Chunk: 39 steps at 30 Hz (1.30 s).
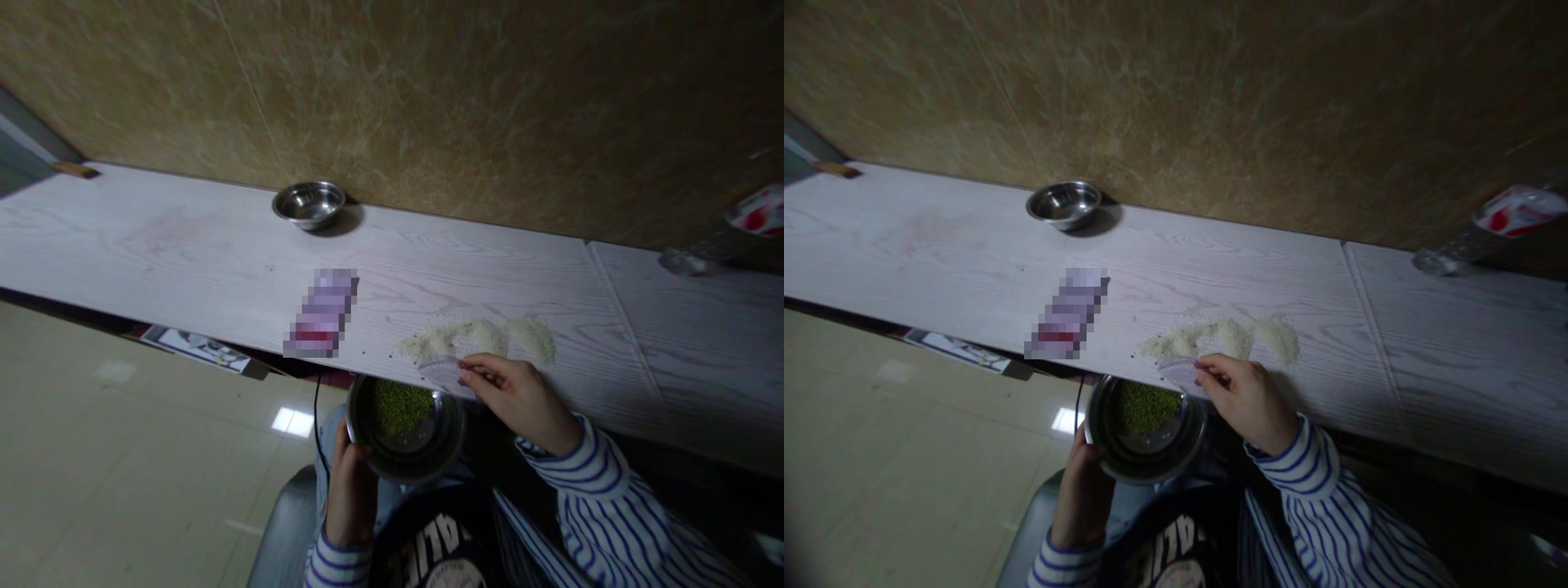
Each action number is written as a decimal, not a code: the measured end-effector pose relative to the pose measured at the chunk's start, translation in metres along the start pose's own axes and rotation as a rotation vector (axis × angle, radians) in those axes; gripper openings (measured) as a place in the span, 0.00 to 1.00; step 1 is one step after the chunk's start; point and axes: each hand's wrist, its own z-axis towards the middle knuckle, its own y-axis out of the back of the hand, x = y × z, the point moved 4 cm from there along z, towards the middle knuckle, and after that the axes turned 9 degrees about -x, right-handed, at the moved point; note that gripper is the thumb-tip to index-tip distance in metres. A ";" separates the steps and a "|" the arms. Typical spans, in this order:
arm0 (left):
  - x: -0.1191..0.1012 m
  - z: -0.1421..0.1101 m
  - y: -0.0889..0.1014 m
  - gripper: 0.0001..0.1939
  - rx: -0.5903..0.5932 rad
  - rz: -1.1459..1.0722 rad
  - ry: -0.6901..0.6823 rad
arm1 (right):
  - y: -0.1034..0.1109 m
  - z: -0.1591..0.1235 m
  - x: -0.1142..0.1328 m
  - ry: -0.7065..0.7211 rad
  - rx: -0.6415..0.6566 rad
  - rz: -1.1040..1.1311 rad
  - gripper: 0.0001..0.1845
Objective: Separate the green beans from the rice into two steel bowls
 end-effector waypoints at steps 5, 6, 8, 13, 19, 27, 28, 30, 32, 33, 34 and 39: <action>-0.001 -0.001 -0.001 0.29 -0.002 0.006 0.021 | 0.001 0.007 -0.001 -0.020 -0.019 -0.016 0.13; -0.001 -0.001 -0.001 0.28 -0.003 0.003 0.022 | 0.001 0.008 -0.001 -0.025 -0.020 -0.012 0.13; -0.002 -0.002 -0.001 0.28 -0.011 0.000 0.023 | 0.001 0.009 0.000 -0.028 -0.018 -0.002 0.13; -0.003 -0.003 -0.002 0.25 -0.027 0.005 0.033 | -0.003 0.012 0.003 0.019 -0.012 0.003 0.13; -0.005 -0.004 -0.001 0.26 -0.014 -0.014 0.012 | -0.002 0.017 0.008 0.044 -0.025 -0.054 0.13; -0.006 -0.002 0.003 0.28 -0.033 0.013 0.008 | -0.006 0.021 0.021 0.116 0.035 -0.103 0.12; -0.007 -0.002 0.003 0.28 -0.041 0.018 0.005 | -0.008 0.021 0.022 0.122 0.045 -0.102 0.12; -0.009 -0.002 0.002 0.29 -0.055 0.022 -0.002 | -0.010 0.021 0.023 0.122 0.046 -0.093 0.11; -0.011 -0.003 0.002 0.28 -0.055 0.020 -0.005 | -0.013 0.023 0.025 0.113 0.018 -0.079 0.11; -0.011 -0.004 0.001 0.28 -0.053 0.017 -0.006 | -0.015 0.024 0.025 0.106 0.006 -0.074 0.11; -0.012 -0.004 0.001 0.28 -0.052 0.016 -0.008 | -0.017 0.026 0.027 0.102 -0.003 -0.074 0.12; -0.015 -0.004 0.004 0.27 -0.064 0.036 -0.027 | -0.028 0.032 0.035 0.119 0.002 -0.108 0.11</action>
